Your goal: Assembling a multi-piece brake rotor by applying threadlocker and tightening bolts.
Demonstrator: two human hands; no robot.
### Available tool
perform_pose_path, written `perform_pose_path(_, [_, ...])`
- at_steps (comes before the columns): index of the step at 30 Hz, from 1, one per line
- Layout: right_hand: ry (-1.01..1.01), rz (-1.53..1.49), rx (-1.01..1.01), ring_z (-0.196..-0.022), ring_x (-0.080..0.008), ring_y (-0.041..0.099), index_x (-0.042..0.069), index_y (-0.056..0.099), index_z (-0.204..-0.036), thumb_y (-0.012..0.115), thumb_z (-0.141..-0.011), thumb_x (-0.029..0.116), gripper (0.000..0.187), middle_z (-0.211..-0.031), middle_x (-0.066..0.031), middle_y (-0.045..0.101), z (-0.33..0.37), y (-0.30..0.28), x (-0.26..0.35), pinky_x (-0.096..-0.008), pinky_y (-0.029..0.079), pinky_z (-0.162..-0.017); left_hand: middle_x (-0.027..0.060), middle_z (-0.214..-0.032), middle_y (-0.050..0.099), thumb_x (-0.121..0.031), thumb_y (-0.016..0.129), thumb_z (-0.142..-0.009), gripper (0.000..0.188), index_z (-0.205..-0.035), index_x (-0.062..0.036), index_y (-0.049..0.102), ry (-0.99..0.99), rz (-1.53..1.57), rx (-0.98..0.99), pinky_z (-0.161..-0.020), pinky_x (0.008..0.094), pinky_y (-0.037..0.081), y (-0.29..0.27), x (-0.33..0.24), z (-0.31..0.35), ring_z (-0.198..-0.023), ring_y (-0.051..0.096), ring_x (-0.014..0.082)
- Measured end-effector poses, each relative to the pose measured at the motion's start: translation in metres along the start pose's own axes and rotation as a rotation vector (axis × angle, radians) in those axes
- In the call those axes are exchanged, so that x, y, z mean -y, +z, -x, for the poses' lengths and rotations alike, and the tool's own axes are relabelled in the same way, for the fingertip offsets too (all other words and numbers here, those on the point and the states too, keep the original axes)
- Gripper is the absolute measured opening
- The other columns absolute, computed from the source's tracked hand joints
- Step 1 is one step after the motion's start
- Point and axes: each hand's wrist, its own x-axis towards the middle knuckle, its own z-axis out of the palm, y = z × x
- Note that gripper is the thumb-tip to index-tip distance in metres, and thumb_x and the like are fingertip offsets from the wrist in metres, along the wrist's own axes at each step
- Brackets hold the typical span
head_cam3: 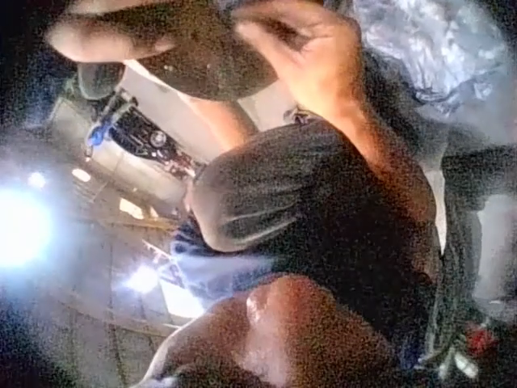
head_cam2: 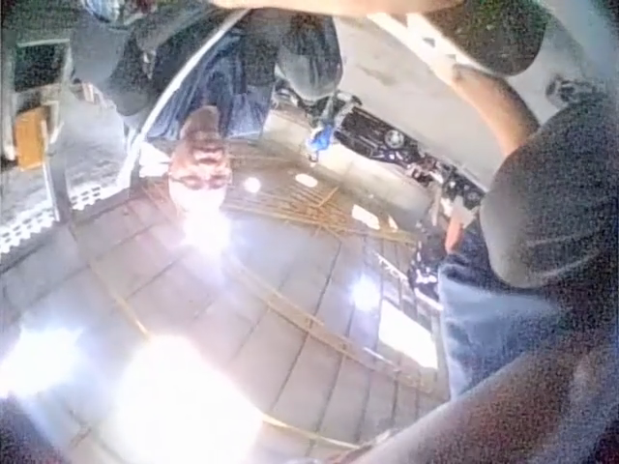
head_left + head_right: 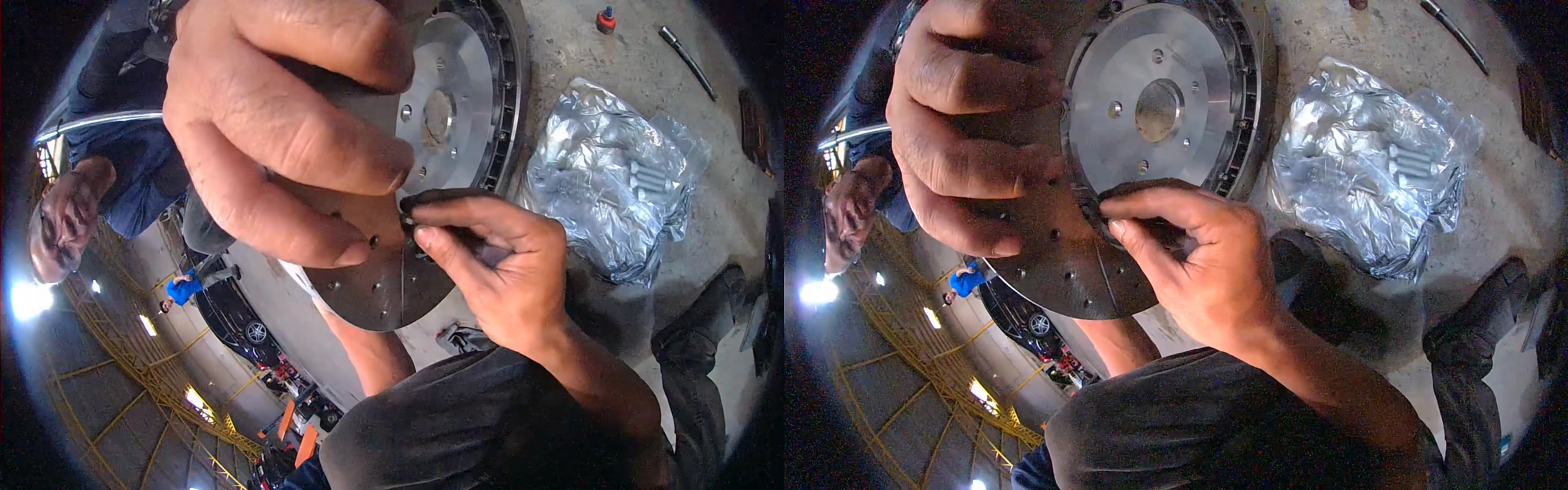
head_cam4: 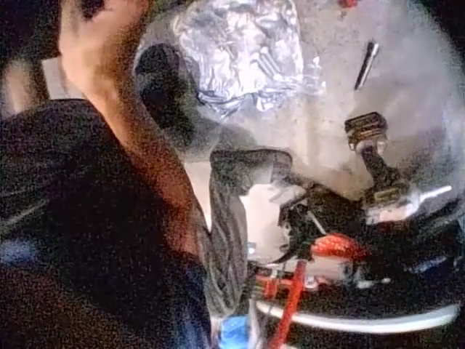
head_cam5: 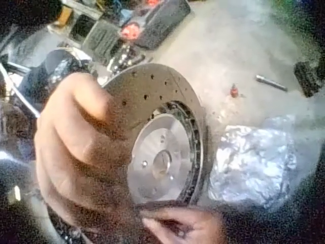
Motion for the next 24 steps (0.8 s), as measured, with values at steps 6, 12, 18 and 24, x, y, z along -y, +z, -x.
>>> perform_pose_path(6, [-0.197, 0.022, -0.024, -0.091, -0.0175, 0.069, -0.003, 0.072, -0.095, 0.070, -0.083, -0.005, 0.012, -0.097, -0.0132, 0.071, -0.004, 0.000, 0.007, -0.0271, 0.054, -0.080, -0.0036, -0.089, 0.064, -0.029, 0.065, -0.087, 0.032, -0.118, -0.0253, 0.061, 0.017, 0.033, -0.006, -0.058, 0.0403, 0.048, 0.002, 0.005, -0.002, -0.071, 0.060, 0.0202])
perform_pose_path(12, [-0.382, 0.132, 0.056, -0.086, -0.0291, 0.070, 0.002, 0.070, -0.094, 0.068, -0.082, -0.002, 0.013, -0.094, -0.0122, 0.070, -0.013, -0.011, 0.001, -0.0330, 0.055, -0.073, -0.0034, -0.089, 0.064, -0.030, 0.064, -0.087, 0.031, -0.118, -0.0257, 0.061, 0.032, 0.072, 0.000, -0.058, 0.0404, 0.048, 0.006, 0.008, 0.000, -0.070, 0.060, 0.0204])
perform_pose_path(18, [-0.438, 0.169, 0.067, -0.081, -0.0319, 0.068, 0.002, 0.068, -0.097, 0.068, -0.083, 0.000, 0.015, -0.091, -0.0140, 0.066, -0.012, -0.006, 0.002, -0.0369, 0.053, -0.069, -0.0032, -0.089, 0.064, -0.031, 0.063, -0.088, 0.030, -0.118, -0.0262, 0.061, 0.047, 0.089, 0.018, -0.059, 0.0405, 0.048, -0.004, 0.004, -0.002, -0.070, 0.060, 0.0205])
perform_pose_path(24, [-0.486, 0.242, 0.063, -0.078, -0.0340, 0.066, 0.000, 0.063, -0.103, 0.067, -0.083, 0.002, 0.020, -0.087, -0.0152, 0.063, -0.011, -0.009, -0.005, -0.0411, 0.053, -0.067, -0.0030, -0.089, 0.064, -0.031, 0.062, -0.089, 0.030, -0.119, -0.0266, 0.061, 0.084, 0.109, 0.008, -0.059, 0.0406, 0.048, -0.005, 0.003, 0.002, -0.069, 0.059, 0.0207])
